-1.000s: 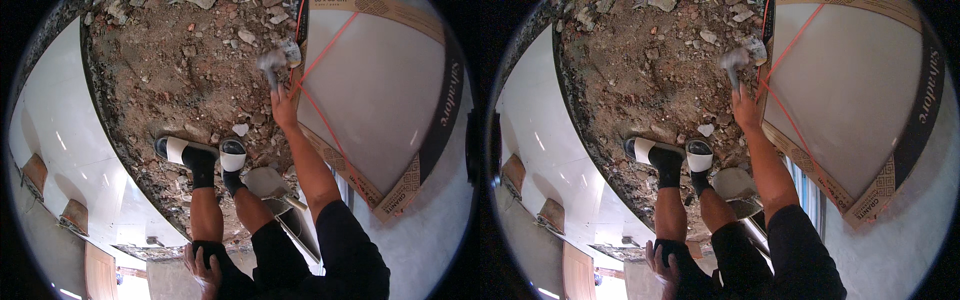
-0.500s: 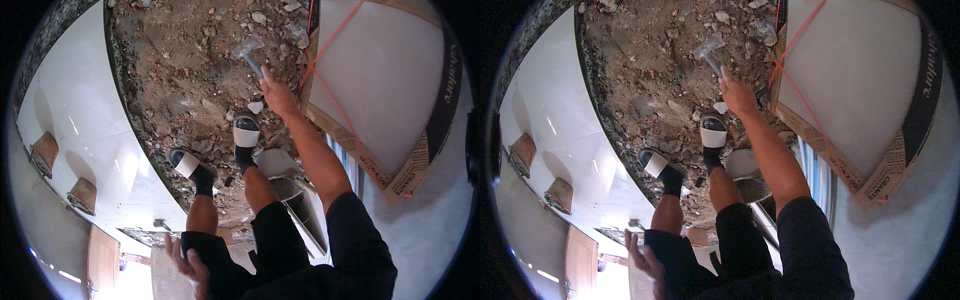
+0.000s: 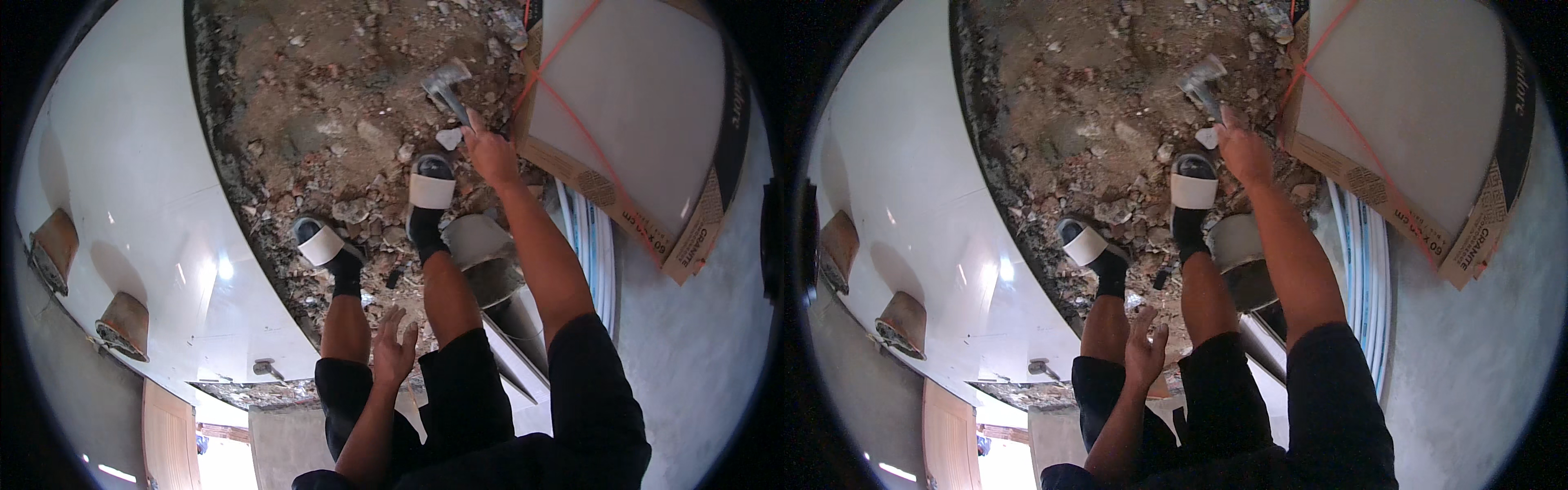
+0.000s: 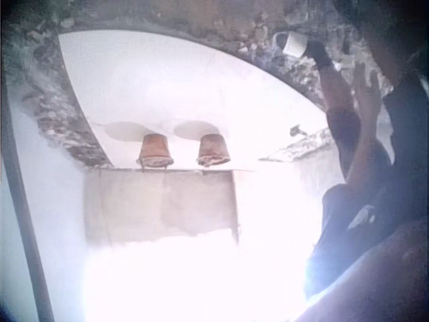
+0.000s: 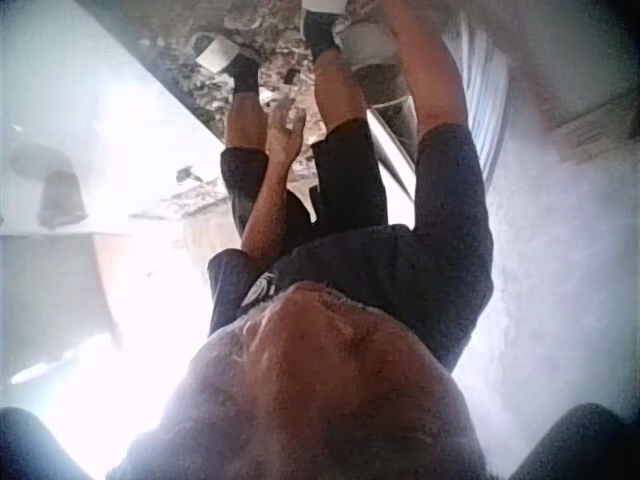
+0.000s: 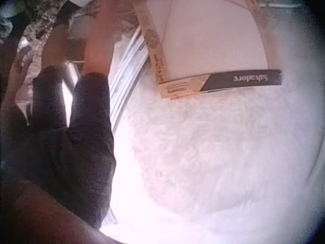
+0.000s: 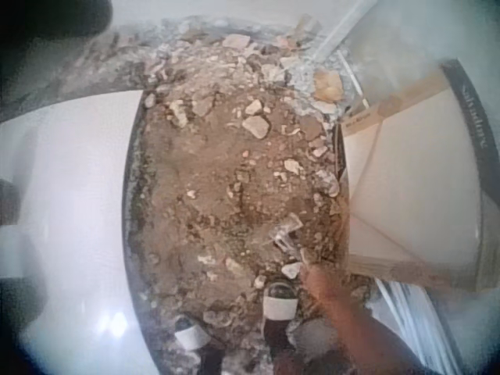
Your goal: The person unpacks a large white floor tile from its cardboard packaging using a hammer and hands. They then place the tile onto a prepared floor area and spread cement with a trowel in preparation for installation.
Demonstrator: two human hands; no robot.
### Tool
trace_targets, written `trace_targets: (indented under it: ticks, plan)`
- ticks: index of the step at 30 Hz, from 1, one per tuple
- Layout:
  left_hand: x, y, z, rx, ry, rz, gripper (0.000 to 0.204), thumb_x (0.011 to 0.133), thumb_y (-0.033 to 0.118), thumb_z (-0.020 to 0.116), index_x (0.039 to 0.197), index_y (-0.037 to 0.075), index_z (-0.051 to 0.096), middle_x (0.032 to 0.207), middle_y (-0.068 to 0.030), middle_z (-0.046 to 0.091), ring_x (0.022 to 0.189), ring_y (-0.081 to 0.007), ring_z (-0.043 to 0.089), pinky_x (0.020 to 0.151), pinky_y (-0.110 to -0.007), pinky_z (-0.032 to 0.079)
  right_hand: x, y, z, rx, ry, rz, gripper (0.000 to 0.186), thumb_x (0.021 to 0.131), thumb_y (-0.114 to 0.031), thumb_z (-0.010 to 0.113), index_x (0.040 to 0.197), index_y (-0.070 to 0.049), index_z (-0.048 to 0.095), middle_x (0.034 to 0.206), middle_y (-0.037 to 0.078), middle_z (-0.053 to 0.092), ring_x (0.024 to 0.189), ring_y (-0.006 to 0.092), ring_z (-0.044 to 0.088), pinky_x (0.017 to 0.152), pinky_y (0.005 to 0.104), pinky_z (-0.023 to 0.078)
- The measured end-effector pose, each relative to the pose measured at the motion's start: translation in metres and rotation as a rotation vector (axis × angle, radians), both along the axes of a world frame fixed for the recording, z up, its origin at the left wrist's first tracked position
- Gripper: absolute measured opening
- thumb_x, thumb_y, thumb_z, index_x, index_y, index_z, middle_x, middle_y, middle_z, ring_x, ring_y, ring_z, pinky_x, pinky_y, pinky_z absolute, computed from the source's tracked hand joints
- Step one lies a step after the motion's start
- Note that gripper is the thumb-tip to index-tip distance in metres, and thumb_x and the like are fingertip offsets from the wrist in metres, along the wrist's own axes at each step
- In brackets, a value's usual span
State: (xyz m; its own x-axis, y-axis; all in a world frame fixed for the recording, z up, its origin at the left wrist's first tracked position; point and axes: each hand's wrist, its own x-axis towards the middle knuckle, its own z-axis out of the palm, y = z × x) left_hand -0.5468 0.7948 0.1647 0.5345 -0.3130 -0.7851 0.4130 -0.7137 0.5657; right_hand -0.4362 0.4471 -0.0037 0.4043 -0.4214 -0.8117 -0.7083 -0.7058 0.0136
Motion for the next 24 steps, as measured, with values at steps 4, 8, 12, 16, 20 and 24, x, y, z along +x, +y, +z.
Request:
trace_targets:
  ticks: [4, 8, 12, 16, 20, 24]
  plan:
    - [0.040, 0.036, 0.022, -0.069, 0.183, 0.313, 0.032, 0.092, 0.021, 0.057, 0.115, -0.002, 0.056, 0.095, -0.0173, 0.061, 0.088, -0.0256, 0.061, 0.078, -0.035, 0.048, -0.029, 0.025, 0.022, -0.066, 0.061, -0.143, 0.053, 0.097, -0.040, 0.036, 0.142, -0.013, 0.033, 0.115, 0.027, 0.057, 0.107, 0.0447, 0.054, 0.091, 0.0504, 0.042]
    - [0.125, 0.029, 0.083, -0.458, 0.136, 0.697, 0.051, 0.099, 0.046, 0.036, 0.104, 0.001, 0.058, 0.067, -0.0084, 0.055, 0.053, -0.0148, 0.052, 0.054, -0.025, 0.043, -0.096, 0.055, 0.078, -0.018, 0.051, -0.272, 0.054, 0.096, -0.045, 0.039, 0.137, -0.010, 0.042, 0.126, 0.026, 0.052, 0.113, 0.0427, 0.051, 0.096, 0.0493, 0.039]
    - [0.198, 0.005, 0.196, -1.545, 0.405, 1.253, 0.094, 0.079, 0.083, 0.008, 0.074, 0.003, 0.058, 0.057, -0.0094, 0.054, 0.045, -0.0181, 0.050, 0.060, -0.043, 0.051, -0.131, 0.116, 0.135, 0.026, -0.150, -0.376, 0.058, 0.095, -0.050, 0.039, 0.133, -0.007, 0.046, 0.103, 0.026, 0.061, 0.096, 0.0430, 0.058, 0.082, 0.0473, 0.045]
    - [0.223, -0.014, 0.259, -1.815, 0.369, 1.433, 0.082, 0.082, 0.078, 0.010, 0.065, 0.009, 0.050, 0.047, -0.0054, 0.046, 0.032, -0.0153, 0.040, 0.047, -0.039, 0.044, -0.143, 0.162, 0.173, 0.200, 0.024, -0.658, 0.058, 0.094, -0.049, 0.042, 0.131, -0.005, 0.049, 0.097, 0.024, 0.063, 0.089, 0.0396, 0.061, 0.077, 0.0433, 0.045]
    - [0.220, -0.011, 0.274, -1.776, 0.567, 1.327, 0.068, 0.091, 0.065, 0.015, 0.080, 0.010, 0.054, 0.055, -0.0020, 0.046, 0.036, -0.0133, 0.041, 0.061, -0.041, 0.046, -0.171, 0.197, 0.176, 0.224, -0.143, -0.479, 0.056, 0.094, -0.047, 0.043, 0.129, -0.004, 0.050, 0.087, 0.021, 0.063, 0.075, 0.0318, 0.062, 0.070, 0.0407, 0.047]
    - [0.205, -0.018, 0.273, -1.786, 0.644, 1.216, 0.068, 0.092, 0.064, 0.014, 0.082, 0.011, 0.054, 0.054, -0.0014, 0.042, 0.035, -0.0129, 0.037, 0.061, -0.038, 0.045, -0.199, 0.210, 0.173, 0.287, -0.066, -0.610, 0.056, 0.094, -0.047, 0.043, 0.128, -0.003, 0.051, 0.089, 0.023, 0.062, 0.079, 0.0353, 0.062, 0.073, 0.0418, 0.046]
